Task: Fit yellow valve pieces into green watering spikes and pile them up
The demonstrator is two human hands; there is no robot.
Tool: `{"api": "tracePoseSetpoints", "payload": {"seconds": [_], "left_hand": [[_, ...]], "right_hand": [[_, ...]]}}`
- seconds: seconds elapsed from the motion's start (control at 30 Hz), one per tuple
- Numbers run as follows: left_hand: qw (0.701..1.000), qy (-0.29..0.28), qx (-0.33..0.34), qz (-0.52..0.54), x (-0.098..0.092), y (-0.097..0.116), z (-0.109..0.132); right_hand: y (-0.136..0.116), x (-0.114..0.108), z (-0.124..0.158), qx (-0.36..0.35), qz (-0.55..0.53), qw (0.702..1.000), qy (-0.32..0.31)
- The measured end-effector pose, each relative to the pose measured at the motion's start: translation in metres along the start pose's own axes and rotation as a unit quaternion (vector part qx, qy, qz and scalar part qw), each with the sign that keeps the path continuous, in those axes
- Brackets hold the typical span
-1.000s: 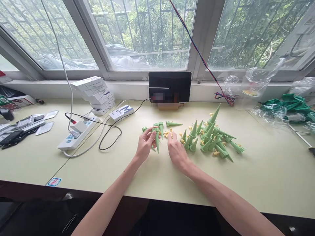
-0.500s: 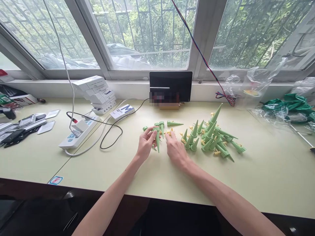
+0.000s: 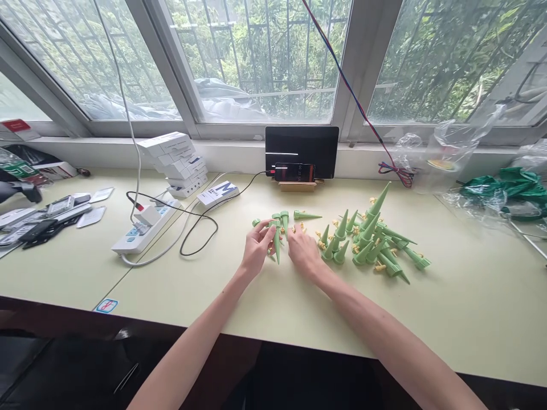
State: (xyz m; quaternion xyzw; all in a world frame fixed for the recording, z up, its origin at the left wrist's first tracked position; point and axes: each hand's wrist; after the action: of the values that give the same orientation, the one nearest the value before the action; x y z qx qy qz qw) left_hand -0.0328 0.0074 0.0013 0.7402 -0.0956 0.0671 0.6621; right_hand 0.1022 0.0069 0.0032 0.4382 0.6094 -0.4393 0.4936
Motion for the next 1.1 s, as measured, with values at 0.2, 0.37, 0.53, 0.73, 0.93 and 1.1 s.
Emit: {"api": "tracePoseSetpoints", "payload": {"seconds": [0.2, 0.37, 0.53, 0.73, 0.93, 1.1], "left_hand": [[1.000, -0.005, 0.002, -0.002, 0.000, -0.001, -0.001], [1.000, 0.000, -0.001, -0.005, 0.000, 0.000, 0.000], [1.000, 0.005, 0.000, -0.007, -0.001, 0.000, 0.000], [1.000, 0.008, -0.003, -0.004, -0.001, -0.001, 0.000], [1.000, 0.006, -0.004, 0.001, -0.001, 0.000, 0.000], [1.000, 0.011, -0.007, 0.003, 0.000, -0.001, -0.001]], "right_hand": [[-0.001, -0.003, -0.006, -0.005, 0.002, 1.000, 0.009], [-0.004, -0.005, -0.013, -0.003, -0.002, 1.000, 0.009], [-0.008, -0.002, -0.018, -0.002, -0.006, 1.000, 0.014], [-0.010, 0.002, -0.022, -0.001, -0.009, 1.000, 0.019], [-0.011, 0.001, -0.021, 0.002, -0.026, 0.999, 0.028], [-0.013, -0.002, -0.020, 0.002, -0.049, 0.998, 0.033]]}}
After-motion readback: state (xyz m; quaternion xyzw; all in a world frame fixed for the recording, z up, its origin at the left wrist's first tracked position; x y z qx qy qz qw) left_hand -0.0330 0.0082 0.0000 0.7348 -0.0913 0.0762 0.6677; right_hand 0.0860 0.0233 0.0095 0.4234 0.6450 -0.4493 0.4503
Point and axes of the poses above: each hand's wrist, its own z-axis away from the middle knuckle, its own x-axis out of the palm, y = z × x, and after that the axes turned 4 degrees about y, right-handed
